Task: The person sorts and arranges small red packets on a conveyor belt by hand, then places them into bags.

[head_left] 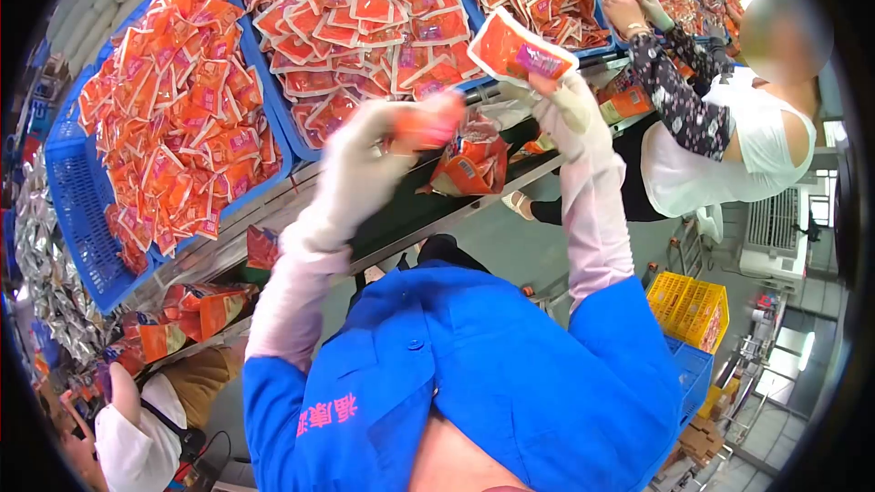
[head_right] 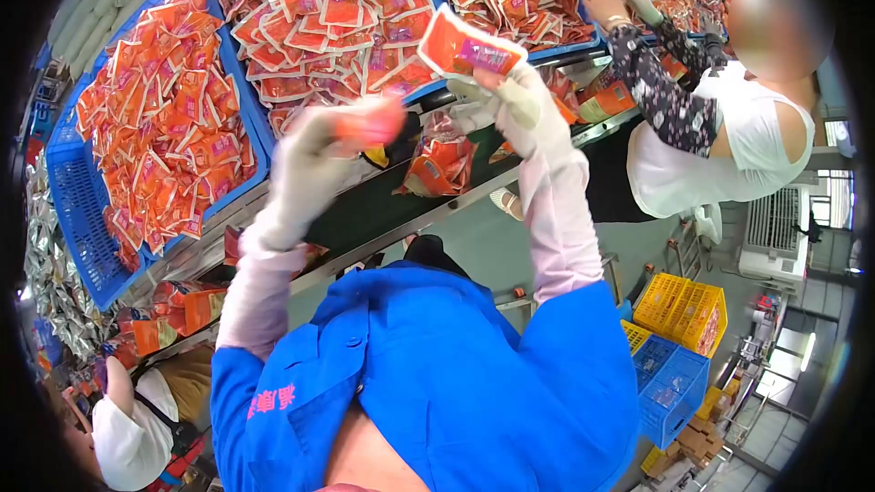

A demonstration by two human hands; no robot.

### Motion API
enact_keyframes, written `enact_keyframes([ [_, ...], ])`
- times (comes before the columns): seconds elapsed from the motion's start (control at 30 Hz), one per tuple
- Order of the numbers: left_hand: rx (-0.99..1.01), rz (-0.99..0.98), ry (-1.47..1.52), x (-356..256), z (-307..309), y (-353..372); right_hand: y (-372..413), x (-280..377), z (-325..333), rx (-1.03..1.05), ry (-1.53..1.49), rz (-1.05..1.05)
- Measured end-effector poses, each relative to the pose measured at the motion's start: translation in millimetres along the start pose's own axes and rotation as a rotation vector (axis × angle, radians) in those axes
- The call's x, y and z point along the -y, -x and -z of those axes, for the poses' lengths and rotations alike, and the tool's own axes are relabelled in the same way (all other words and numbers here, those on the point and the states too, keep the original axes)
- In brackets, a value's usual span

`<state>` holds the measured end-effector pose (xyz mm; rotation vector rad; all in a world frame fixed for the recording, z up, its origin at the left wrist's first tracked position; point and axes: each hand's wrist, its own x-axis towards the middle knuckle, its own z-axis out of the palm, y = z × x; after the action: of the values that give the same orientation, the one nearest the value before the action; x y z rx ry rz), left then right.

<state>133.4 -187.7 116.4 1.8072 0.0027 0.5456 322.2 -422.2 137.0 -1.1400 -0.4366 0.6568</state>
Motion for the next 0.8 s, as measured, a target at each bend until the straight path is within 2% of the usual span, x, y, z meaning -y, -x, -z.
enact_keyframes([
  [0.03, 0.038, -0.090, -0.065, 1.7, -30.8, -5.2, 4.7, -4.3, -5.0, 0.042, -0.135, 0.015],
  [0.07, 0.080, -0.171, -0.139, 17.6, -55.3, -7.8, 5.7, -14.5, -7.2, 0.037, -0.134, 0.005],
  [0.13, 0.104, -0.294, -0.378, 49.6, -89.2, -8.2, -0.5, -40.8, -13.7, -0.010, 0.277, -0.063],
  [0.17, 0.198, -0.242, -0.486, 64.6, -95.3, -3.7, 1.5, -57.4, -12.6, -0.015, 0.390, -0.127],
  [0.2, 0.444, -0.083, -0.628, 72.7, -96.6, -1.9, 8.3, -73.5, -8.9, -0.027, 0.500, -0.187],
  [0.23, 0.463, -0.184, -0.626, 81.8, -91.9, 2.3, 14.2, -81.7, -10.1, 0.112, 0.717, -0.128],
  [0.27, 0.483, -0.277, -0.621, 91.7, -84.2, 10.7, 24.3, -89.6, -11.0, 0.119, 0.641, -0.352],
  [0.33, 0.638, -0.192, -0.656, 73.0, -55.7, 14.6, 29.7, -87.6, -20.2, 0.256, 0.751, -0.328],
  [0.37, 0.550, -0.328, -0.640, 84.2, -49.3, 24.6, 29.5, -80.0, -27.3, 0.315, 0.908, -0.352],
  [0.4, 0.551, -0.315, -0.643, 80.8, -42.9, 28.8, 24.4, -67.2, -37.9, 0.380, 1.071, -0.372],
  [0.43, 0.611, -0.359, -0.637, 74.1, -35.1, 28.6, 16.0, -64.6, -42.1, 0.439, 1.111, -0.431],
  [0.47, 0.665, -0.404, -0.631, 70.5, -28.8, 28.9, 8.2, -64.6, -43.3, 0.455, 1.114, -0.426],
  [0.53, 0.711, -0.358, -0.644, 77.3, -23.8, 39.4, -5.5, -65.5, -47.2, 0.461, 0.898, -0.210],
  [0.57, 0.680, -0.285, -0.705, 84.6, -26.1, 46.7, -11.0, -65.6, -50.3, 0.437, 0.658, -0.231],
  [0.6, 0.650, -0.213, -0.763, 83.2, -25.7, 48.9, -15.1, -62.3, -55.8, 0.347, 0.551, -0.375],
  [0.67, 0.688, -0.168, -0.707, 82.0, -15.3, 50.6, -17.3, -75.5, -46.0, 0.329, 0.366, -0.436],
  [0.73, 0.463, -0.080, -0.555, 87.1, -5.7, 65.4, -7.9, -84.2, -41.8, 0.307, 0.356, -0.480],
  [0.8, 0.384, -0.022, -0.606, 78.5, -3.9, 74.7, 12.2, -75.4, -54.1, 0.340, 0.472, -0.573],
])
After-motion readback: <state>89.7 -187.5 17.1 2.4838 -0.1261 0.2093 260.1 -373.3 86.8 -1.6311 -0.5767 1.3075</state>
